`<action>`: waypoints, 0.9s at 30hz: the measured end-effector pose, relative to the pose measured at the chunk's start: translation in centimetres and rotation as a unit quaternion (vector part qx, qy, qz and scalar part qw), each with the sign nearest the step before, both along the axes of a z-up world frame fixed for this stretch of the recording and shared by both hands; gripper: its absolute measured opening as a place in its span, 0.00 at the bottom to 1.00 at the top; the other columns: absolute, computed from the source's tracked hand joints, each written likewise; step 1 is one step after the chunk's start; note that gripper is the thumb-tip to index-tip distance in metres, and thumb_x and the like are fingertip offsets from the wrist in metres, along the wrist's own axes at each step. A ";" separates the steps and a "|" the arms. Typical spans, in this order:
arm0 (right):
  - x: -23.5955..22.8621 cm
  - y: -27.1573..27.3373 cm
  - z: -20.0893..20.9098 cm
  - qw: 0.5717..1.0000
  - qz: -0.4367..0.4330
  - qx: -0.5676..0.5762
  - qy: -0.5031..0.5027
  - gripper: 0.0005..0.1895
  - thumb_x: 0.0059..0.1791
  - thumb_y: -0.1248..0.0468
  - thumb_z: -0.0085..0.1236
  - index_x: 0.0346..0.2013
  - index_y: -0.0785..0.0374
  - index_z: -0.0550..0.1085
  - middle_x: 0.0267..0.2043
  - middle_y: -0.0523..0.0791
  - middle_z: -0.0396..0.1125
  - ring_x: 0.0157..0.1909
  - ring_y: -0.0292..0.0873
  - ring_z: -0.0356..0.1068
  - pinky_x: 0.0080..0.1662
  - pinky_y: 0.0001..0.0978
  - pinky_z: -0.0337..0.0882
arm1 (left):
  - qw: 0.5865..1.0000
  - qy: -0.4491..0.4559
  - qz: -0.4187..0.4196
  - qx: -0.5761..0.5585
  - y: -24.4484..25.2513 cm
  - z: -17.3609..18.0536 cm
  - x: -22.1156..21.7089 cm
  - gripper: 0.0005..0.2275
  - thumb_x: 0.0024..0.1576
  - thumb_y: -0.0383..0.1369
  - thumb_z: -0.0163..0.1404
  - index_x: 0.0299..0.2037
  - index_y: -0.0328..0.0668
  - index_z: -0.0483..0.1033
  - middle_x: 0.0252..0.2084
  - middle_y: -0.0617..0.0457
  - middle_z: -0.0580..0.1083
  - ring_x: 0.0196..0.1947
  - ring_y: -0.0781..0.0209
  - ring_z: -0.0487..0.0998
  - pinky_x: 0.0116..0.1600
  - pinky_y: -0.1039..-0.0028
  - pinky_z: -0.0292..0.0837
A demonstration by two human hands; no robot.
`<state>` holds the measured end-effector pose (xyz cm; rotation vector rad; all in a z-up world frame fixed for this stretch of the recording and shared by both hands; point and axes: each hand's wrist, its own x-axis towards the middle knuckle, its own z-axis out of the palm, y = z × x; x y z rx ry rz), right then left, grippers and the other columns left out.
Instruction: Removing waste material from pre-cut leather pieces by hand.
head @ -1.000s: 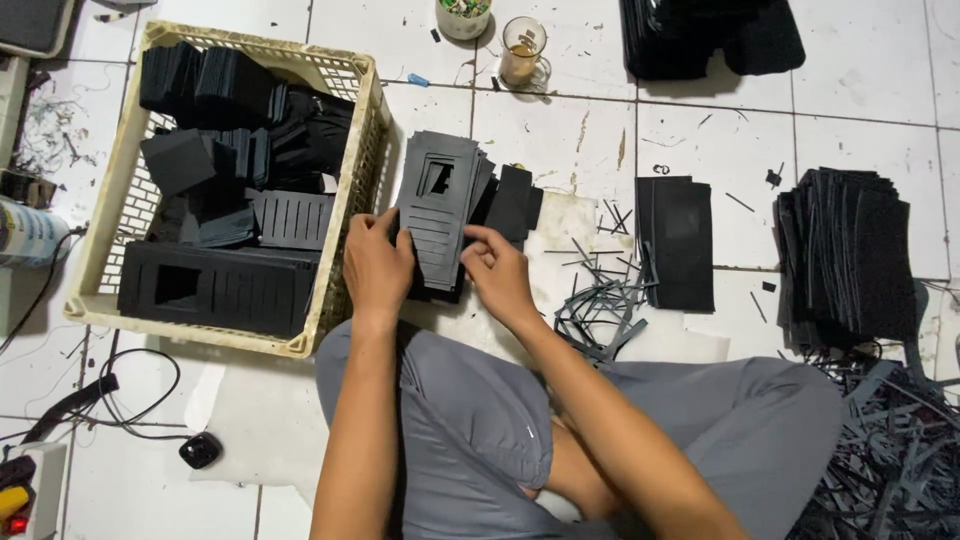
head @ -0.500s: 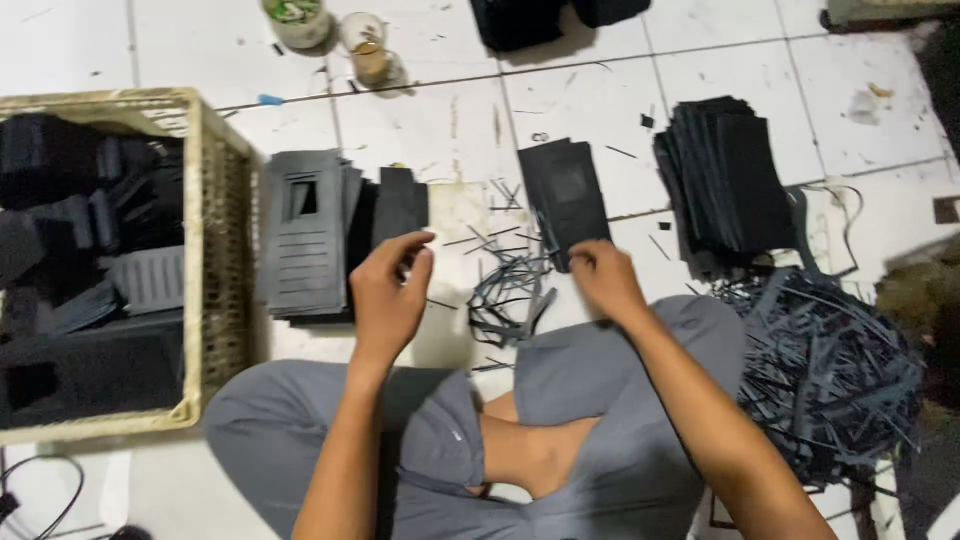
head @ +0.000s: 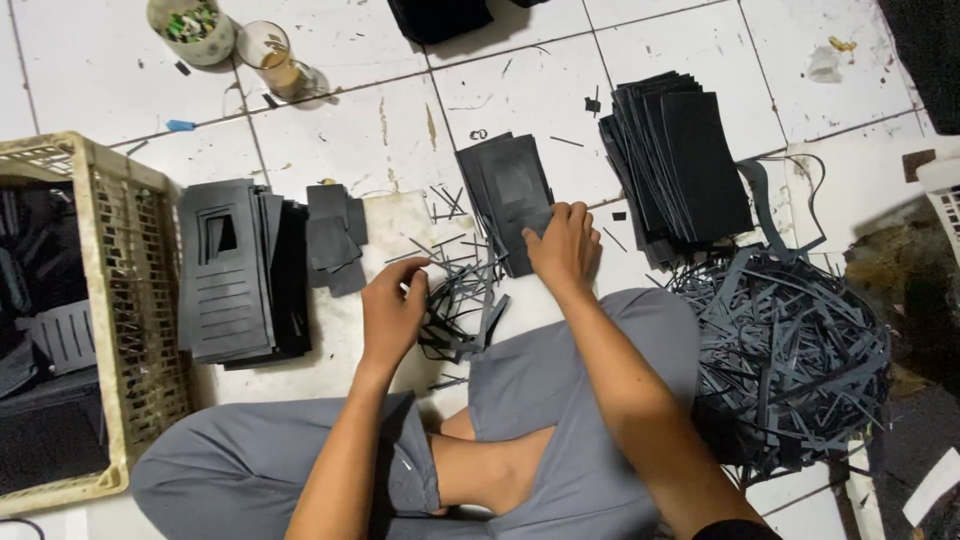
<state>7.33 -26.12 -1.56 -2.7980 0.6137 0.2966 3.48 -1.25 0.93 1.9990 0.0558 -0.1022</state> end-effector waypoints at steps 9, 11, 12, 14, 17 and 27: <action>-0.4 -0.7 -1.0 0.999 -0.020 0.022 -0.038 0.19 0.51 0.58 0.59 0.53 0.61 0.70 0.50 0.47 0.67 0.57 0.52 0.70 0.55 0.49 0.70 | 1.000 -0.027 0.003 0.007 -0.2 -0.1 -0.1 0.08 0.59 0.24 0.50 0.44 0.41 0.83 0.33 0.45 0.80 0.35 0.51 0.81 0.42 0.67 0.73; -0.6 0.0 0.4 0.998 -0.026 0.028 -0.042 0.17 0.51 0.60 0.59 0.53 0.62 0.71 0.49 0.48 0.68 0.56 0.52 0.71 0.54 0.49 0.71 | 1.000 -0.019 0.002 0.009 -0.2 0.2 -0.2 0.09 0.59 0.25 0.50 0.44 0.41 0.83 0.34 0.45 0.80 0.35 0.51 0.81 0.42 0.67 0.74; -0.6 0.3 1.1 0.998 -0.032 0.035 -0.046 0.16 0.51 0.62 0.58 0.52 0.63 0.72 0.48 0.49 0.68 0.54 0.53 0.71 0.52 0.49 0.72 | 1.000 -0.010 -0.001 0.010 -0.2 0.3 -0.2 0.09 0.60 0.26 0.50 0.45 0.41 0.83 0.34 0.45 0.80 0.36 0.50 0.81 0.43 0.66 0.74; -0.3 0.0 0.1 0.996 -0.049 0.054 -0.046 0.17 0.51 0.61 0.58 0.53 0.63 0.71 0.48 0.49 0.69 0.55 0.53 0.72 0.52 0.50 0.72 | 1.000 -0.006 -0.003 0.012 -0.2 0.2 -0.3 0.09 0.59 0.26 0.50 0.45 0.42 0.83 0.34 0.45 0.80 0.36 0.51 0.81 0.42 0.67 0.74; -0.1 -0.3 -0.5 0.991 -0.079 0.093 -0.049 0.20 0.50 0.59 0.59 0.55 0.63 0.70 0.50 0.50 0.69 0.56 0.55 0.71 0.53 0.52 0.72 | 1.000 0.004 -0.006 0.014 -0.3 0.3 -0.3 0.09 0.59 0.26 0.50 0.45 0.43 0.83 0.35 0.46 0.80 0.36 0.51 0.81 0.42 0.67 0.74; 0.3 -1.0 -2.6 0.993 -0.075 0.085 -0.031 0.28 0.47 0.55 0.66 0.57 0.64 0.70 0.53 0.50 0.65 0.60 0.57 0.66 0.58 0.55 0.66 | 1.000 0.008 -0.020 0.013 -0.3 0.5 -0.3 0.09 0.59 0.26 0.49 0.45 0.42 0.82 0.35 0.46 0.80 0.36 0.51 0.81 0.43 0.65 0.74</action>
